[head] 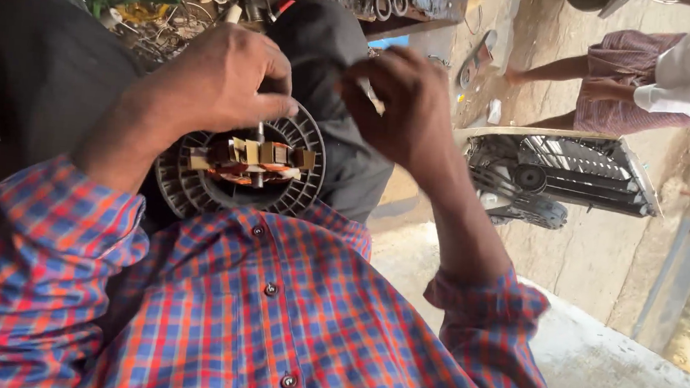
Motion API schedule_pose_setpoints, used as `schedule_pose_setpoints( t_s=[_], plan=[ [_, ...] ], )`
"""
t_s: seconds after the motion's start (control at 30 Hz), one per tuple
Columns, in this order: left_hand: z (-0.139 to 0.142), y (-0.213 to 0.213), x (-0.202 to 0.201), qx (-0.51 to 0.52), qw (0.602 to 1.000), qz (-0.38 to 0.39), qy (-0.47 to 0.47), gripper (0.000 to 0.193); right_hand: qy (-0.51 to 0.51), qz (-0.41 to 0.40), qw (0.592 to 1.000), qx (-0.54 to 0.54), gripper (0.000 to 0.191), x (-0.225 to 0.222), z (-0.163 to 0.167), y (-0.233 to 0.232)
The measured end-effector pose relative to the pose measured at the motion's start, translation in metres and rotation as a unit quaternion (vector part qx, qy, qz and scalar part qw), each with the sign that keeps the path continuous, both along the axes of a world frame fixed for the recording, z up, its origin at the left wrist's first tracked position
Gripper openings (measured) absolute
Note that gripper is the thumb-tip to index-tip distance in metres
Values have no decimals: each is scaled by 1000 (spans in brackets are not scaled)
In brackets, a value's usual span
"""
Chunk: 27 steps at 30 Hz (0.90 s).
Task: The person sits on the ground repairing an electric fan motor. They hold the motor armature on their lap, fit and press components onto the shaft, and work copper wire around the armature by hand, occasionally reaching to the cluttered workbench for small parts.
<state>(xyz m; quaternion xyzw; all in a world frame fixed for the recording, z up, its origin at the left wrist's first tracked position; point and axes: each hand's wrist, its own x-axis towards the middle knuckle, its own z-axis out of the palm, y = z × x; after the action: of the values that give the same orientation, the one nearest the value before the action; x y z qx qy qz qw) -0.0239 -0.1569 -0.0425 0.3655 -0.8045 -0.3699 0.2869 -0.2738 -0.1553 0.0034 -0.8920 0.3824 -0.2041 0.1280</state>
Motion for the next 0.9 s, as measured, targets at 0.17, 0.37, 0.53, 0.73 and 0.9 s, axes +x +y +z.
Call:
schedule_pose_setpoints(
  t_s=[0.17, 0.37, 0.53, 0.73, 0.9],
  plan=[
    [-5, 49, 31, 222, 969, 77, 83, 14, -134, -78, 981, 118, 15, 8, 40, 24],
    [42, 120, 8, -61, 984, 157, 59, 12, -131, 27, 989, 59, 25, 28, 47, 15],
    [10, 132, 2, -50, 974, 188, 116, 40, -209, 117, 962, 133, 18, 32, 45, 18],
    [-19, 143, 6, -104, 969, 210, 80, 18, -182, 77, 967, 159, 16, 24, 28, 19],
    [8, 136, 9, -166, 953, 248, 46, 14, -135, 2, 971, 196, 15, 34, -41, -6]
  ],
)
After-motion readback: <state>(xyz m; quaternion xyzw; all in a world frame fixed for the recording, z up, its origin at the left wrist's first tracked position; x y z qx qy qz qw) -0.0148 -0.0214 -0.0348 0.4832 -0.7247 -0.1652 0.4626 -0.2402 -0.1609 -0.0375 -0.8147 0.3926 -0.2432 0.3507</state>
